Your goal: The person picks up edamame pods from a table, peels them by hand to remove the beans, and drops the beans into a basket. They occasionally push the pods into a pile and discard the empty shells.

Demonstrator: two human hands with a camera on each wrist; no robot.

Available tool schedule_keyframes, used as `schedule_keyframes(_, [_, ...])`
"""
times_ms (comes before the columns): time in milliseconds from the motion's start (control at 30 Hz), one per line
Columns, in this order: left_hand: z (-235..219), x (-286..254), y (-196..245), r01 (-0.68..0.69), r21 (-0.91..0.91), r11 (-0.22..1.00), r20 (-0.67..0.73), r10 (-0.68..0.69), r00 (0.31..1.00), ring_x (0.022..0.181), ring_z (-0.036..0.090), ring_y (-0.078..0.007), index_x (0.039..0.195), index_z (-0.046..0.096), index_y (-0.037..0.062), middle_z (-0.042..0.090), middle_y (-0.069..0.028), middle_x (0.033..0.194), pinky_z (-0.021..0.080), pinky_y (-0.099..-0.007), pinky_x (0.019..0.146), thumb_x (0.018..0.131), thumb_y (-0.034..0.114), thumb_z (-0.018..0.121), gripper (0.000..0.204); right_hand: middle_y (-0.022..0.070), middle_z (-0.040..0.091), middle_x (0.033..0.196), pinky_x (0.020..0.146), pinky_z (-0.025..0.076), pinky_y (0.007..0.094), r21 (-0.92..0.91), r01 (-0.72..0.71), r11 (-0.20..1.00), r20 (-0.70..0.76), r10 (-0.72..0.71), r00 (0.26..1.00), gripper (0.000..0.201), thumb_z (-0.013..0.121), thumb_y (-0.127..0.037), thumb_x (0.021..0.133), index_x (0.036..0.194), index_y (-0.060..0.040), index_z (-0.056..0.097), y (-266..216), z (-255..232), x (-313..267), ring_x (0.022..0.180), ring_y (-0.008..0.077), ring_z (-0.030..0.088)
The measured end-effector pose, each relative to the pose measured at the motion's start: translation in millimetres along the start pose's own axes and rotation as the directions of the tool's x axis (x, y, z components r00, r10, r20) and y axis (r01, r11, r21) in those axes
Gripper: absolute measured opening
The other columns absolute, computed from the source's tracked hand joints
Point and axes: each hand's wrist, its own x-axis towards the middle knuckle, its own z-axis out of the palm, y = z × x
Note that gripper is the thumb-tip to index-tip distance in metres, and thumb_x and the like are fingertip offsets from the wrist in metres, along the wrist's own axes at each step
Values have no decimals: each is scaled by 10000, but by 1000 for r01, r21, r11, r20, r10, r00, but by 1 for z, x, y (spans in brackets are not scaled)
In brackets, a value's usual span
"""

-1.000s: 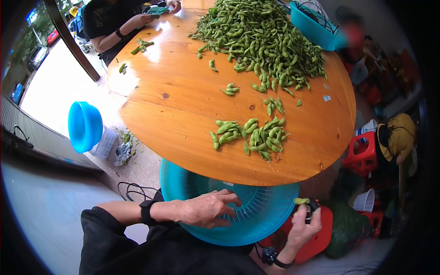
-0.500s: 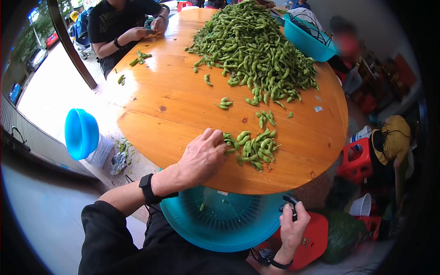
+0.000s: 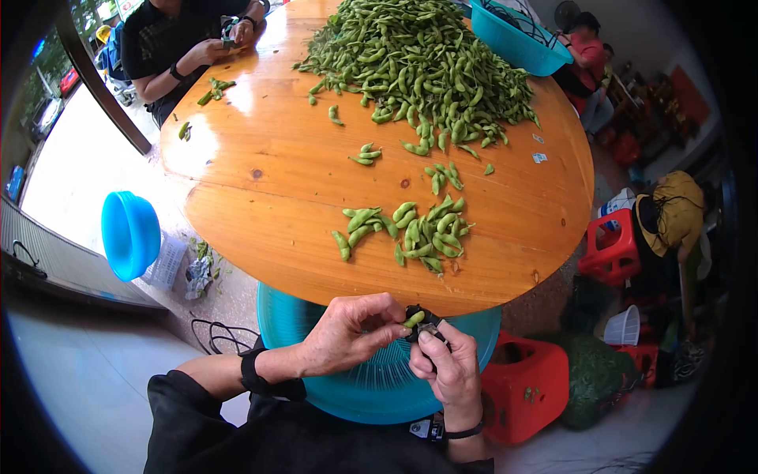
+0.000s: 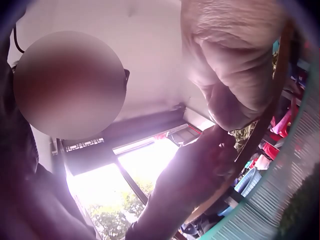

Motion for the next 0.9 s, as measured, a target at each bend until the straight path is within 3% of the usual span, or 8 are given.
schedule_keyframes(133, [1,-2,2,-151,262,953,-19,162,987,718,580,-73,946,589,11,630,-7,814,494,-229,633,934,36,666,83,-7,472,668,485,326,223,-47,9,999,-28,-10,1000,195,511,-63,1003,1139,46,600,2,1,1,549,56,388])
schedule_keyframes(233, [3,-4,-6,-119,-41,992,8,119,993,699,616,-116,1028,551,20,643,-42,818,497,-235,594,951,50,647,126,-2,490,698,488,325,216,45,-7,999,3,7,1000,233,521,-48,992,1192,42,601,1,-2,-1,551,53,387])
schedule_keyframes(300, [-1,-2,1,260,-655,710,251,-120,961,693,651,-157,1122,491,35,638,-71,807,496,-258,530,947,34,637,228,2,500,714,490,325,211,150,-40,988,50,33,998,251,524,-38,985,1211,40,600,1,-8,-3,551,51,386])
schedule_keyframes(367, [0,-1,-8,308,-711,632,315,-105,943,684,660,-181,1180,445,55,627,-71,799,476,-263,489,958,35,615,280,14,521,736,490,320,202,330,-155,931,175,101,979,234,528,-23,976,1187,43,603,2,-13,-4,545,49,382])
schedule_keyframes(567, [8,-3,-26,62,-232,971,168,-23,986,741,642,-125,1190,460,49,636,-51,834,526,-257,638,957,88,646,300,55,555,751,512,400,247,-352,24,936,-6,-28,1000,83,555,-34,949,978,31,599,-3,-5,-11,559,131,518])
schedule_keyframes(667, [2,-5,1,91,24,996,189,-94,978,861,642,-118,1217,486,38,660,-70,978,538,-276,739,929,106,687,358,195,563,846,632,503,398,-837,356,415,169,-423,890,103,644,-12,826,919,26,623,-7,7,-9,724,394,596])
schedule_keyframes(733, [3,-6,4,135,157,978,181,-163,970,899,645,-130,1234,498,32,662,-80,1033,542,-288,758,923,104,694,375,188,558,837,630,504,407,-859,345,379,164,-435,885,100,641,-4,825,917,30,622,-6,9,-10,710,381,598])
schedule_keyframes(900, [10,-6,2,-345,390,854,-1,376,927,807,657,-234,1091,615,29,646,-94,879,527,-324,690,923,158,696,227,180,542,824,606,496,415,-888,303,345,112,-479,871,88,638,9,820,900,39,614,-6,12,-16,677,358,596])
